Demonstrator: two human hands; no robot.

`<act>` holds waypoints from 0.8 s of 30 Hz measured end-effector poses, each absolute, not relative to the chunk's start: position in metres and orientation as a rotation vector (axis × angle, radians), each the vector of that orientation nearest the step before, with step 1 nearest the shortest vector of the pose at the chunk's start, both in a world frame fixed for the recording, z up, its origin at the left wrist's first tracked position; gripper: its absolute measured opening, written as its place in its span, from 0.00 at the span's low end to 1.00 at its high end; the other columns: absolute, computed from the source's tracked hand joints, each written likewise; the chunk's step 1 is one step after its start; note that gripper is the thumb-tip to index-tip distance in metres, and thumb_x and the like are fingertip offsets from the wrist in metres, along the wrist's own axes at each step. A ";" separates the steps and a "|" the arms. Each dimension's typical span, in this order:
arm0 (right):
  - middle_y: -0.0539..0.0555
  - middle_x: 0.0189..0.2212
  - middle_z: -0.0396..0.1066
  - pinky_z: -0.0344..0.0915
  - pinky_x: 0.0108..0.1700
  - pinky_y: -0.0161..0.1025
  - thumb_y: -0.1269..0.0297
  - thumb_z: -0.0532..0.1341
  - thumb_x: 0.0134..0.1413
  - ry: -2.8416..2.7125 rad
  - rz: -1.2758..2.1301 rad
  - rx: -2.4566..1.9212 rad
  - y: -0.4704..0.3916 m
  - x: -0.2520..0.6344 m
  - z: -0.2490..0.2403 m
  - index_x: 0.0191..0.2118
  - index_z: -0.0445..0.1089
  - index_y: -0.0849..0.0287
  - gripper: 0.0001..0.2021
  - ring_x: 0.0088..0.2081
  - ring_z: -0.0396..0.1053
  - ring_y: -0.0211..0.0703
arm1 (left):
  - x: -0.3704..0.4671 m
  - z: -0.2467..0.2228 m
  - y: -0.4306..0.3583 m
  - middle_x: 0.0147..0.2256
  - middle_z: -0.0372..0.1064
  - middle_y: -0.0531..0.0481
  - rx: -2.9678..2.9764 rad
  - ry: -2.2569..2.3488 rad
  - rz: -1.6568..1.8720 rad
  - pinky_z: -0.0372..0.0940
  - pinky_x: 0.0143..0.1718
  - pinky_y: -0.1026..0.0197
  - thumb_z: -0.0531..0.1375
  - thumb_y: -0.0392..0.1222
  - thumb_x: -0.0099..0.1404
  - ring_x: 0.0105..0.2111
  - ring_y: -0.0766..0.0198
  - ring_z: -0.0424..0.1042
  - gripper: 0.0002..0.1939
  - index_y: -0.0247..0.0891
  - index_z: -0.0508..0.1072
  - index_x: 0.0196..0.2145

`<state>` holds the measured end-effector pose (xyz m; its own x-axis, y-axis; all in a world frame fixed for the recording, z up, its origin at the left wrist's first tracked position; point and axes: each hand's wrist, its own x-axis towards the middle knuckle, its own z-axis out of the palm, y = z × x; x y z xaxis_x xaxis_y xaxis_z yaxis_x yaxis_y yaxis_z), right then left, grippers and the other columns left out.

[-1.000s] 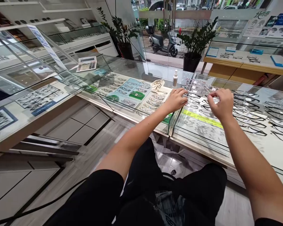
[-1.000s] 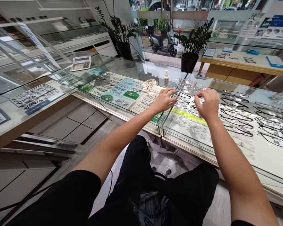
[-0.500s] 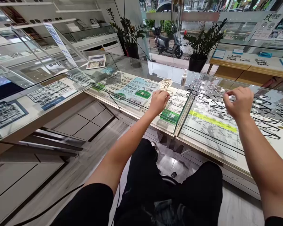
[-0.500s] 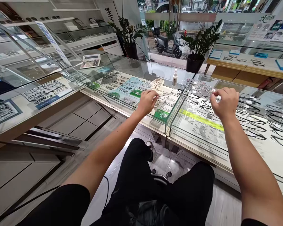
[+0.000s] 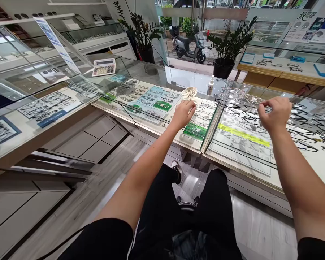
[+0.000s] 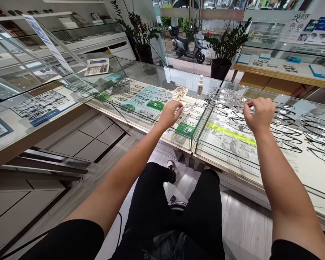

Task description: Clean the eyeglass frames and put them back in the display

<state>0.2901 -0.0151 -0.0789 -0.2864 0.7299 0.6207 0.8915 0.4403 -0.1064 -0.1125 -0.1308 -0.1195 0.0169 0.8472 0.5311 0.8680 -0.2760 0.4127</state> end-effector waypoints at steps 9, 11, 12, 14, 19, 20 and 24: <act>0.67 0.42 0.80 0.58 0.53 0.57 0.56 0.57 0.67 -2.044 -0.248 -1.271 -0.028 0.277 -0.079 0.37 0.71 0.54 0.11 0.49 0.70 0.63 | -0.121 -0.117 -0.132 0.45 0.78 0.43 -2.289 -1.867 -1.499 0.67 0.52 0.51 0.56 0.48 0.76 0.49 0.51 0.74 0.10 0.43 0.73 0.42; 0.63 0.40 0.79 0.59 0.53 0.57 0.54 0.57 0.66 -2.020 -0.205 -1.204 -0.036 0.267 -0.080 0.35 0.70 0.53 0.11 0.47 0.71 0.63 | -0.124 -0.116 -0.133 0.46 0.78 0.43 -2.297 -1.952 -1.652 0.69 0.48 0.54 0.58 0.51 0.75 0.49 0.52 0.76 0.11 0.43 0.74 0.42; 0.62 0.38 0.79 0.60 0.52 0.57 0.54 0.58 0.66 -2.016 -0.186 -1.167 -0.040 0.262 -0.081 0.34 0.70 0.52 0.11 0.46 0.71 0.62 | -0.126 -0.116 -0.134 0.46 0.79 0.44 -2.294 -1.995 -1.724 0.69 0.46 0.55 0.59 0.53 0.74 0.49 0.53 0.76 0.12 0.43 0.75 0.42; 0.60 0.37 0.79 0.61 0.51 0.56 0.54 0.59 0.65 -2.028 -0.163 -1.102 -0.048 0.254 -0.082 0.34 0.70 0.52 0.11 0.45 0.71 0.62 | -0.129 -0.115 -0.136 0.45 0.79 0.45 -2.291 -2.046 -1.830 0.69 0.42 0.57 0.61 0.56 0.73 0.48 0.53 0.77 0.14 0.43 0.76 0.42; 0.58 0.35 0.78 0.61 0.49 0.54 0.56 0.60 0.66 -2.071 -0.168 -1.072 -0.059 0.246 -0.087 0.34 0.72 0.52 0.11 0.42 0.72 0.60 | -0.135 -0.116 -0.137 0.42 0.80 0.45 -2.248 -2.082 -1.955 0.70 0.42 0.55 0.66 0.60 0.69 0.45 0.53 0.78 0.17 0.44 0.79 0.38; 0.58 0.35 0.78 0.61 0.49 0.54 0.56 0.60 0.67 -2.080 -0.168 -1.075 -0.060 0.246 -0.088 0.34 0.72 0.52 0.11 0.42 0.72 0.60 | -0.136 -0.116 -0.138 0.42 0.81 0.45 -2.228 -2.096 -1.979 0.71 0.43 0.54 0.67 0.60 0.68 0.45 0.53 0.78 0.17 0.44 0.79 0.37; 0.58 0.35 0.79 0.62 0.49 0.54 0.55 0.59 0.68 -2.083 -0.169 -1.063 -0.065 0.245 -0.089 0.34 0.72 0.53 0.11 0.42 0.73 0.60 | -0.138 -0.118 -0.139 0.42 0.81 0.45 -2.210 -2.103 -2.097 0.72 0.46 0.53 0.69 0.60 0.65 0.46 0.52 0.78 0.17 0.43 0.80 0.36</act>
